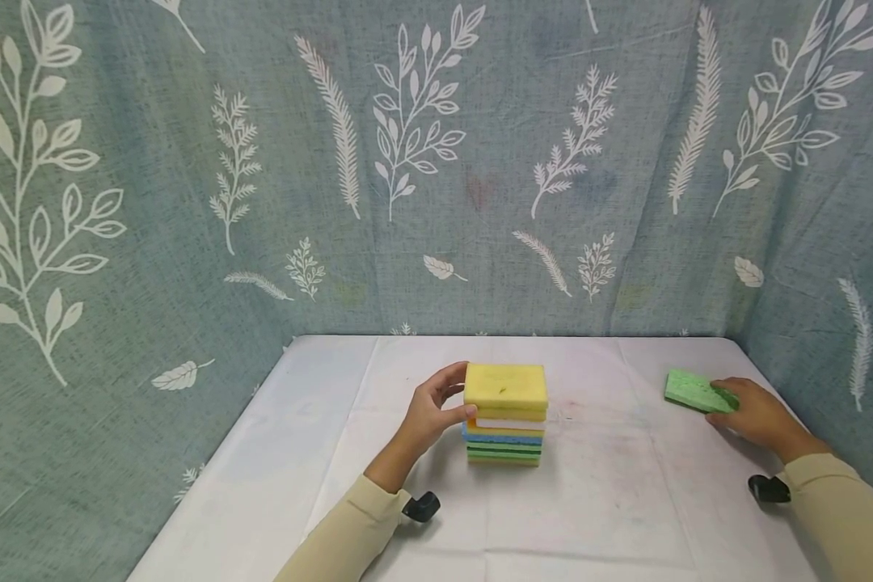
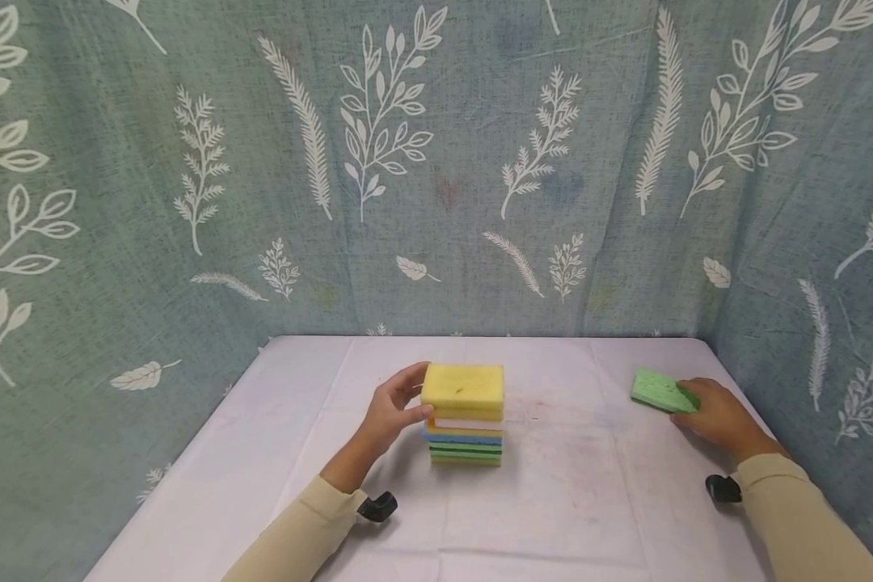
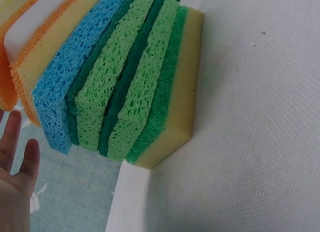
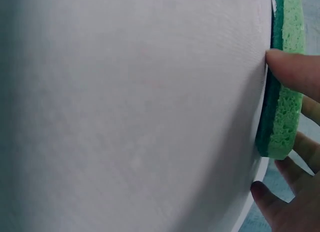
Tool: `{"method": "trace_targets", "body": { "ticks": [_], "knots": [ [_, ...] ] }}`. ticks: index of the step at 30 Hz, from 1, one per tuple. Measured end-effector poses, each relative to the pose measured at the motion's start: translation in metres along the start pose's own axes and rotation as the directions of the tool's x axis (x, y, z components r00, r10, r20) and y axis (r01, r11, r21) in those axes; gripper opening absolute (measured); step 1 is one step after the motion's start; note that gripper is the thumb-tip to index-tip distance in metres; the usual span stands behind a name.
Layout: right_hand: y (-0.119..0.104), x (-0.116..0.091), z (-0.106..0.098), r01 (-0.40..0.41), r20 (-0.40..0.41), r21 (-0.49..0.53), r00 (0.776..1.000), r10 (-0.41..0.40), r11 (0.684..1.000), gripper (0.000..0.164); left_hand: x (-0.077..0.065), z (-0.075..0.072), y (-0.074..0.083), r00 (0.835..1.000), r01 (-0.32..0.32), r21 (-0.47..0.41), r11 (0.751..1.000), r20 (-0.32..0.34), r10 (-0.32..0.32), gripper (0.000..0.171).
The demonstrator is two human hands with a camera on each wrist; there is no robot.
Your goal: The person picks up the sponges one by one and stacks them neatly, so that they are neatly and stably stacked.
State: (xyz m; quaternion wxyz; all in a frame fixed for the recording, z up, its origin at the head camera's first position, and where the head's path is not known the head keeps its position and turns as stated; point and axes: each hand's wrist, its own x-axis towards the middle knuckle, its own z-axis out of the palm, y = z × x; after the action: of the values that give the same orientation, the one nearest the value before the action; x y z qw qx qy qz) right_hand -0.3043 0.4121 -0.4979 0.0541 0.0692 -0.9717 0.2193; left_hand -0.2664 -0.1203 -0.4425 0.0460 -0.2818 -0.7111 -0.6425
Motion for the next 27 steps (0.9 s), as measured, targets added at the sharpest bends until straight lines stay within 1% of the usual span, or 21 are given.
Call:
{"method": "trace_targets", "body": {
  "ticks": [5,9,15,21,27],
  "knots": [
    [0.004,0.002,0.001,-0.01,0.002,0.003,1.0,0.01,1.0,0.071,0.001,0.0,0.0,1.0,-0.012,0.001,1.0,-0.005,0.012,0.069],
    [0.006,0.0,0.002,-0.009,0.004,0.012,1.0,0.009,1.0,0.071,0.0,0.0,0.0,1.0,-0.013,-0.008,1.0,0.005,0.013,0.07],
    [0.0,-0.004,0.001,-0.03,0.006,0.026,1.0,0.03,0.999,0.076,-0.001,0.0,-0.002,1.0,-0.021,-0.014,1.0,0.009,0.021,0.071],
    [-0.015,-0.003,-0.002,0.022,-0.016,0.012,1.0,-0.022,1.0,0.079,-0.001,0.0,-0.001,1.0,-0.03,-0.024,0.999,0.004,0.03,0.069],
    [-0.028,0.002,-0.003,0.082,-0.043,0.011,0.996,-0.082,0.997,0.078,-0.001,0.0,0.0,0.999,-0.035,-0.025,0.999,-0.001,0.035,0.068]
  ]
}}
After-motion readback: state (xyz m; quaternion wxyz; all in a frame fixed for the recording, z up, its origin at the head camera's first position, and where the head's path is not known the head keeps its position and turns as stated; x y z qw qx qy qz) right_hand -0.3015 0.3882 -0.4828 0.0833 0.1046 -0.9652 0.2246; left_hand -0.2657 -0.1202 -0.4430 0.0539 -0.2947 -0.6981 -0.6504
